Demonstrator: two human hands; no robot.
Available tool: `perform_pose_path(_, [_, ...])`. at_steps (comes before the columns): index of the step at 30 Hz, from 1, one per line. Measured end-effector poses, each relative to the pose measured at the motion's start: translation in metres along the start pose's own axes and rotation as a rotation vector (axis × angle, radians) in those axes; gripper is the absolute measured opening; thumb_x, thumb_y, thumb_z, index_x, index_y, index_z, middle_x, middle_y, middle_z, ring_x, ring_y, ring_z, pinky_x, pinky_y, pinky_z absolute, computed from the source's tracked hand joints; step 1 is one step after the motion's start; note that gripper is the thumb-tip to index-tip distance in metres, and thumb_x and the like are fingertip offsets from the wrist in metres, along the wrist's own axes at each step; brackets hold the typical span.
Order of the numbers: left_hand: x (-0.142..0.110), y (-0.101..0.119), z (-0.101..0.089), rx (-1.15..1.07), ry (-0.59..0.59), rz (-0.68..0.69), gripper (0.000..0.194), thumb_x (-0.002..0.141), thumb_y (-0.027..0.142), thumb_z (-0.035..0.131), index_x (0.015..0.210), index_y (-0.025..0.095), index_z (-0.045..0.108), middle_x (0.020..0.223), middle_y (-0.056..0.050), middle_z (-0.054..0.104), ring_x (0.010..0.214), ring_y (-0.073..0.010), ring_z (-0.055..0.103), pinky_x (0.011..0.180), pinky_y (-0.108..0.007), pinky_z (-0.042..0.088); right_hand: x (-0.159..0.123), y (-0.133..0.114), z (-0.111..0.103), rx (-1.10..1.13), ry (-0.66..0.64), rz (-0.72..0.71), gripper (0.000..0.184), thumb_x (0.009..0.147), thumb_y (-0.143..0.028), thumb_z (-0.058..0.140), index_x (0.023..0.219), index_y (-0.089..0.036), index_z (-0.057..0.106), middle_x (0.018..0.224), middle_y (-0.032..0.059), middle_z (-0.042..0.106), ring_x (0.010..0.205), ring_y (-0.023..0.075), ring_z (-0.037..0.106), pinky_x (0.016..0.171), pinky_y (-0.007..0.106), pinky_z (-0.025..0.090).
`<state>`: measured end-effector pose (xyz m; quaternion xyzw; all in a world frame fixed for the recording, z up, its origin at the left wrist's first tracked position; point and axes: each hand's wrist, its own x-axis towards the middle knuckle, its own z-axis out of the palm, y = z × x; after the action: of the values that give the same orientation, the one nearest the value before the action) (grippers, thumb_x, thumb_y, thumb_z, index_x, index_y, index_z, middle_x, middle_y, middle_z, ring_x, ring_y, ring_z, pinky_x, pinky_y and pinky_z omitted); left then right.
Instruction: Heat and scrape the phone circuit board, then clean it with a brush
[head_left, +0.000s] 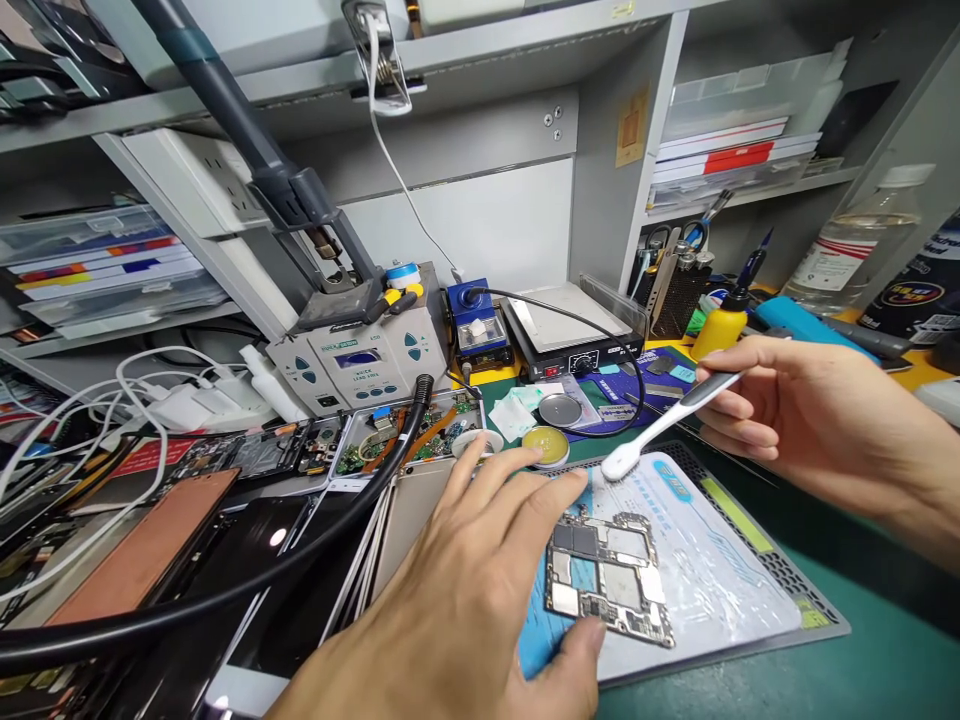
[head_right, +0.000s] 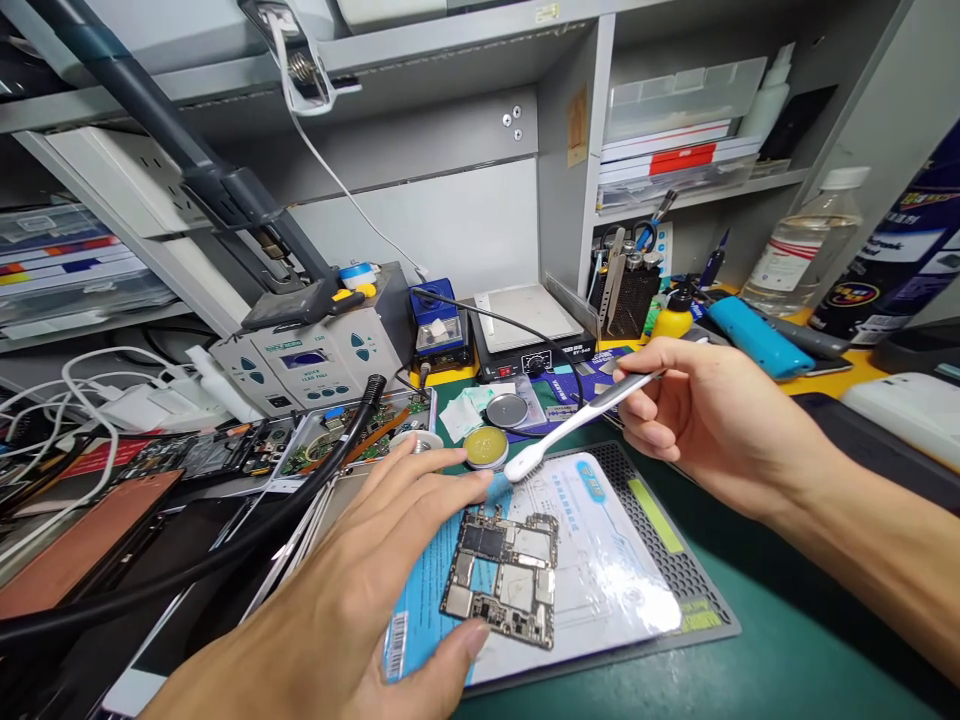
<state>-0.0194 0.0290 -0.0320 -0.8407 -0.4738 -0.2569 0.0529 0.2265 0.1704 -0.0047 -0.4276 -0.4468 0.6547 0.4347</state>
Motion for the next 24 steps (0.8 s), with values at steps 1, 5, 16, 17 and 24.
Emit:
perform_pose_path(1, [-0.001, -0.001, 0.001, -0.011, 0.020, -0.015, 0.065, 0.079, 0.029, 0.064, 0.142, 0.021, 0.049, 0.137, -0.005, 0.065, 0.136, -0.0256, 0.053, 0.130, -0.049, 0.030, 0.000, 0.000, 0.000, -0.003, -0.001, 0.003, 0.034, 0.076, -0.029, 0.066, 0.046, -0.020, 0.052, 0.042, 0.0009, 0.044, 0.033, 0.0121, 0.039, 0.032, 0.026, 0.039])
perform_pose_path(5, [-0.005, -0.002, -0.005, 0.040, -0.013, -0.025, 0.070, 0.077, 0.031, 0.067, 0.143, 0.019, 0.048, 0.142, -0.007, 0.062, 0.139, -0.0281, 0.051, 0.129, -0.050, 0.032, 0.000, 0.001, -0.002, -0.004, -0.012, 0.005, 0.032, 0.073, -0.030, 0.068, 0.047, -0.020, 0.052, 0.043, 0.0006, 0.045, 0.033, 0.0120, 0.039, 0.032, 0.026, 0.038])
perform_pose_path(16, [-0.011, -0.002, -0.016, 0.084, -0.014, -0.017, 0.060, 0.083, 0.027, 0.070, 0.139, 0.018, 0.053, 0.133, -0.010, 0.066, 0.136, -0.0296, 0.055, 0.123, -0.049, 0.043, -0.003, 0.004, 0.002, -0.033, -0.069, 0.069, 0.023, 0.073, -0.032, 0.071, 0.056, -0.019, 0.063, 0.044, 0.0036, 0.051, 0.031, 0.0117, 0.041, 0.029, 0.022, 0.035])
perform_pose_path(17, [-0.012, -0.002, -0.015, 0.072, 0.003, -0.018, 0.060, 0.083, 0.026, 0.070, 0.139, 0.018, 0.051, 0.134, -0.010, 0.065, 0.136, -0.0295, 0.055, 0.123, -0.050, 0.042, -0.003, 0.004, 0.002, -0.034, -0.063, 0.074, 0.023, 0.071, -0.033, 0.072, 0.055, -0.019, 0.063, 0.045, 0.0040, 0.052, 0.031, 0.0116, 0.042, 0.029, 0.022, 0.035])
perform_pose_path(24, [-0.020, -0.002, 0.000, -0.015, 0.143, 0.015, 0.056, 0.088, 0.016, 0.063, 0.142, 0.018, 0.046, 0.129, -0.011, 0.063, 0.131, -0.0268, 0.053, 0.126, -0.057, 0.033, -0.007, 0.002, 0.004, 0.034, -0.031, 0.074, 0.029, 0.064, -0.030, 0.079, 0.050, -0.018, 0.056, 0.048, 0.0007, 0.051, 0.031, 0.0095, 0.042, 0.030, 0.022, 0.037])
